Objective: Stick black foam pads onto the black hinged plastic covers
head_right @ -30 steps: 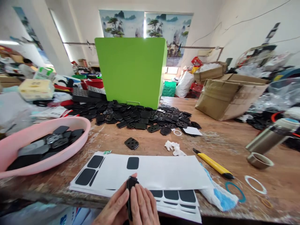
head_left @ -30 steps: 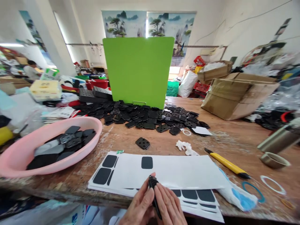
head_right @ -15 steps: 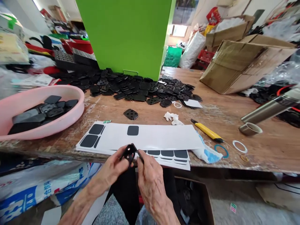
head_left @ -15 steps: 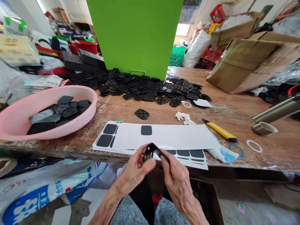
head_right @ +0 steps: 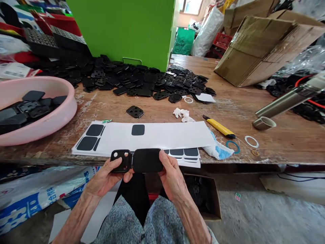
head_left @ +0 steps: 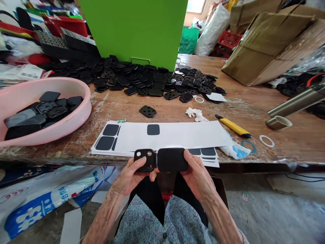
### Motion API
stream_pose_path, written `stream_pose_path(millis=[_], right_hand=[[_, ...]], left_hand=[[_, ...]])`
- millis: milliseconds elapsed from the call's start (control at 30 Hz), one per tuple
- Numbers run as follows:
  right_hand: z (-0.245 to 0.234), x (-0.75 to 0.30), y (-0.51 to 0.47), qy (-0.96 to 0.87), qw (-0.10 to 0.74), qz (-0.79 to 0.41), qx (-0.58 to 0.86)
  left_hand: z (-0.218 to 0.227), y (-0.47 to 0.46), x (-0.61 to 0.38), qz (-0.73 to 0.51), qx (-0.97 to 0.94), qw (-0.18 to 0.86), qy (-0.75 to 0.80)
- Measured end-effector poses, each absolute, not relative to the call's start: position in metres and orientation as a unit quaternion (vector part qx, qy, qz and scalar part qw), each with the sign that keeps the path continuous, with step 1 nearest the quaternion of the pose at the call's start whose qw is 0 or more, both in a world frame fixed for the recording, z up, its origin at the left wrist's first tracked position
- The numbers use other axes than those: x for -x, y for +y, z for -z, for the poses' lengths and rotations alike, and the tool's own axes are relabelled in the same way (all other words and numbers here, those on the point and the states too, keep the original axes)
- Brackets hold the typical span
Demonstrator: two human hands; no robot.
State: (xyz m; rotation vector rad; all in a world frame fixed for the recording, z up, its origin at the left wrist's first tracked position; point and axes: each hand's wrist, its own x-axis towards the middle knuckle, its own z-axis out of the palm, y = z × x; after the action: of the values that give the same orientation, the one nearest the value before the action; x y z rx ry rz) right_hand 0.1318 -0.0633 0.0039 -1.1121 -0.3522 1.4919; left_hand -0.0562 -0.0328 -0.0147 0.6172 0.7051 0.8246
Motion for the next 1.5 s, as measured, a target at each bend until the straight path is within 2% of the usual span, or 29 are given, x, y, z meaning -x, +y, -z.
stream_pose_path(millis=[233, 400, 533, 633, 733, 800, 867, 967, 1000, 1033, 1200, 1500], right_hand=[[0.001, -0.133, -0.064, -0.155, 0.582, -0.657, 0.453], [0.005, -0.131, -0.068, -0.287, 0.601, -0.648, 0.370], [0.010, -0.128, -0.072, -0.312, 0.601, -0.579, 0.454], [0.006, -0.133, -0.073, -0.311, 0.594, -0.554, 0.494], [-0.006, -0.148, -0.073, -0.403, 0.533, -0.531, 0.521], [-0.013, -0.166, -0.075, -0.470, 0.492, -0.491, 0.545], [-0.014, -0.194, -0.076, -0.492, 0.492, -0.423, 0.580], [-0.006, -0.256, -0.069, -0.461, 0.501, -0.212, 0.701], [-0.003, -0.278, -0.063, -0.456, 0.462, -0.119, 0.751], [0.001, -0.299, -0.056, -0.450, 0.447, -0.084, 0.769], [0.013, -0.346, -0.021, -0.492, 0.390, -0.030, 0.778], [0.022, -0.307, -0.001, -0.547, 0.304, -0.004, 0.780]], left_hand=[[0.020, -0.036, 0.057, -0.394, -0.260, 0.815, 0.337], [0.020, -0.033, 0.053, -0.423, -0.259, 0.780, 0.381], [0.009, -0.039, 0.048, -0.418, -0.270, 0.752, 0.432], [-0.003, -0.045, 0.049, -0.365, -0.259, 0.759, 0.472], [-0.011, -0.043, 0.046, -0.265, -0.250, 0.817, 0.447], [-0.016, -0.038, 0.034, -0.193, -0.277, 0.840, 0.424], [-0.020, -0.032, 0.015, -0.146, -0.319, 0.836, 0.421], [-0.024, -0.023, -0.020, -0.139, -0.343, 0.824, 0.429], [-0.024, -0.020, -0.032, -0.145, -0.343, 0.825, 0.426], [-0.024, -0.016, -0.043, -0.153, -0.341, 0.827, 0.420], [-0.023, 0.006, -0.087, -0.212, -0.326, 0.814, 0.432], [-0.022, 0.017, -0.087, -0.272, -0.277, 0.767, 0.511]])
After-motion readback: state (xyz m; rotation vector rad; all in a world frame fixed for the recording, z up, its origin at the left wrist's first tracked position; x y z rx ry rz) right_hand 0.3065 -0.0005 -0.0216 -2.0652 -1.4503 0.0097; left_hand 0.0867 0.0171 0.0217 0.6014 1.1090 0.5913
